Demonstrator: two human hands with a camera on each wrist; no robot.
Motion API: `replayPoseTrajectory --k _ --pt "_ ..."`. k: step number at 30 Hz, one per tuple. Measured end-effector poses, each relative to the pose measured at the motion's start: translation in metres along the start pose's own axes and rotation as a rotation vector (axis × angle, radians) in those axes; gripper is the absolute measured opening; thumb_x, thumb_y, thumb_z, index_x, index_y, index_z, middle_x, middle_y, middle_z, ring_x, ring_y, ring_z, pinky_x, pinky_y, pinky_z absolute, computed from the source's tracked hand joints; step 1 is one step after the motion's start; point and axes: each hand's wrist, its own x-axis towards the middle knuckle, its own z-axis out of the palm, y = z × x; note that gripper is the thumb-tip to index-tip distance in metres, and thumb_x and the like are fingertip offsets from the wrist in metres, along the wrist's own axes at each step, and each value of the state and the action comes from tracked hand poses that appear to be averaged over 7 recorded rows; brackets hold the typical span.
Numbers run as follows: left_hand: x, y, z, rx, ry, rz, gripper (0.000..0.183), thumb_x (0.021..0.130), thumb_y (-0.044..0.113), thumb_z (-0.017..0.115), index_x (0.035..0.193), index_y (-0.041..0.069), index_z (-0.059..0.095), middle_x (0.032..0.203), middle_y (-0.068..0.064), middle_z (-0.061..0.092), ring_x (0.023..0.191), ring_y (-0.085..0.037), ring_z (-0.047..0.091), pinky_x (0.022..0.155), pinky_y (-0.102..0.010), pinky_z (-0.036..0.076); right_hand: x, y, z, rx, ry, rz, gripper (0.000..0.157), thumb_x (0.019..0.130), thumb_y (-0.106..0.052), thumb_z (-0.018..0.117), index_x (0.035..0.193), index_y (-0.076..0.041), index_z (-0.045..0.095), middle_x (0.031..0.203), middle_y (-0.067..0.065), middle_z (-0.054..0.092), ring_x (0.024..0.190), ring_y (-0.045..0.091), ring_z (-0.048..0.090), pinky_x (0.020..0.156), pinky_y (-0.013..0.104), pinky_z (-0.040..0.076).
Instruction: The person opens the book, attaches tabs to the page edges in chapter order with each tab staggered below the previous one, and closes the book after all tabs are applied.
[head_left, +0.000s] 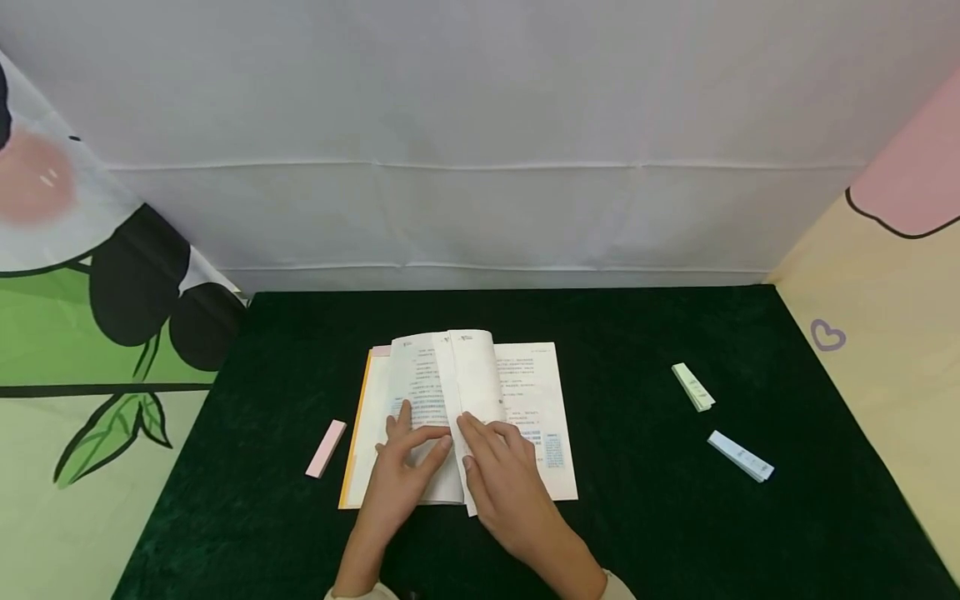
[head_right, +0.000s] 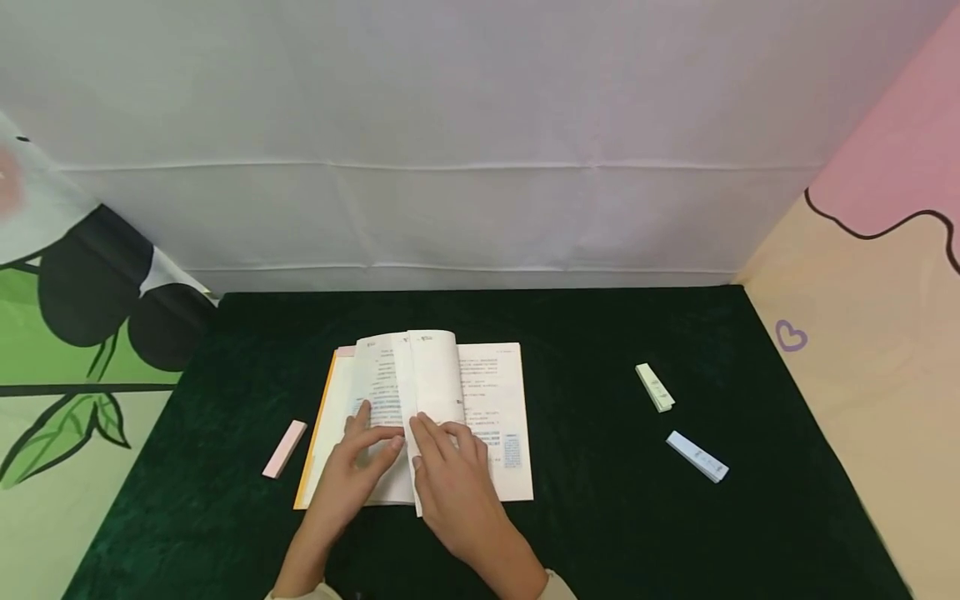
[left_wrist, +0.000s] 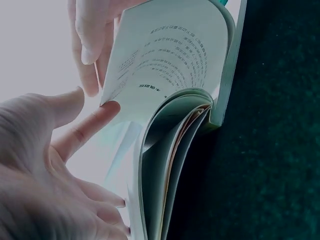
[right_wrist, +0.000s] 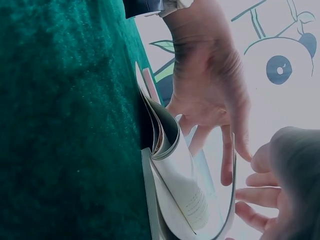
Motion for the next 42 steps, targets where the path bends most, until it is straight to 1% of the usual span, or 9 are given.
replayPoseTrajectory --k 7,16,23,26,28,32,34,37,42 --pt "-0.001 0.001 0.000 0.010 -0.022 -0.003 0.023 0.093 0.036 0.078 0.107 0.017 0.079 0.173 -0.025 0.015 0.155 -0.061 -0.005 0.113 -0.086 -0.007 0.003 -0.003 0.000 0.023 -0.019 -0.022 0.052 0.111 -0.026 0.050 0.161 -0.017 0.039 0.165 -0.002 0.045 0.135 0.021 0.045 0.111 0.053 0.040" --pt "0.001 -0.001 0.000 0.018 -0.034 -0.002 0.019 0.092 0.035 0.079 0.096 0.017 0.074 0.173 -0.024 0.015 0.156 -0.060 -0.003 0.114 -0.086 -0.006 0.003 -0.005 0.001 0.025 -0.005 -0.094 0.053 0.110 -0.025 0.054 0.160 -0.015 0.040 0.164 0.000 0.046 0.136 0.022 0.045 0.110 0.054 0.040" --pt "0.002 -0.002 -0.004 0.016 -0.057 -0.001 0.015 0.095 0.033 0.077 0.096 0.019 0.072 0.173 -0.022 0.016 0.158 -0.057 0.000 0.114 -0.086 -0.004 0.001 -0.006 0.000 0.048 -0.024 -0.145 0.055 0.110 -0.026 0.052 0.162 -0.014 0.037 0.165 0.000 0.045 0.141 0.023 0.045 0.116 0.056 0.038" --pt "0.001 -0.001 -0.005 0.019 -0.027 -0.003 0.013 0.097 0.030 0.074 0.095 0.018 0.072 0.173 -0.019 0.021 0.159 -0.055 0.005 0.117 -0.083 0.002 0.000 -0.007 -0.001 0.086 -0.032 -0.144 0.054 0.110 -0.025 0.053 0.161 -0.014 0.038 0.164 -0.001 0.046 0.143 0.021 0.045 0.119 0.052 0.038" --pt "0.001 -0.001 -0.005 0.028 0.006 -0.006 0.013 0.098 0.026 0.072 0.092 0.015 0.071 0.172 -0.017 0.026 0.159 -0.053 0.012 0.119 -0.081 0.010 -0.001 -0.006 -0.001 0.124 -0.028 -0.129 0.055 0.109 -0.024 0.055 0.161 -0.017 0.038 0.164 -0.005 0.046 0.143 0.018 0.045 0.120 0.048 0.039" --pt "0.002 -0.003 -0.009 0.010 0.062 -0.041 0.014 0.100 0.019 0.068 0.092 0.008 0.070 0.166 -0.017 0.038 0.156 -0.049 0.028 0.119 -0.077 0.024 -0.005 -0.001 0.000 0.163 0.022 -0.105 0.058 0.106 -0.021 0.060 0.161 -0.021 0.039 0.165 -0.005 0.043 0.144 0.018 0.042 0.118 0.047 0.043" --pt "0.003 -0.005 -0.013 -0.003 0.074 -0.074 0.015 0.101 0.018 0.065 0.095 0.005 0.069 0.162 -0.016 0.042 0.151 -0.046 0.035 0.118 -0.074 0.029 -0.007 0.004 0.001 0.152 0.047 -0.085 0.060 0.104 -0.021 0.064 0.160 -0.021 0.041 0.165 -0.003 0.042 0.146 0.019 0.041 0.118 0.049 0.042" --pt "0.004 -0.009 -0.020 0.024 0.084 -0.128 0.018 0.103 0.020 0.061 0.099 0.003 0.066 0.158 -0.014 0.045 0.144 -0.041 0.041 0.117 -0.068 0.033 -0.011 0.012 0.003 0.098 0.051 -0.041 0.062 0.102 -0.024 0.068 0.159 -0.021 0.042 0.165 0.000 0.040 0.148 0.021 0.039 0.117 0.053 0.040" --pt "0.005 -0.013 -0.031 0.098 0.108 -0.152 0.023 0.104 0.023 0.058 0.105 0.002 0.065 0.153 -0.013 0.047 0.139 -0.038 0.045 0.118 -0.063 0.036 -0.017 0.022 0.007 0.022 -0.022 0.007 0.070 0.100 -0.037 0.069 0.160 -0.022 0.038 0.167 0.003 0.034 0.151 0.026 0.035 0.119 0.061 0.034"
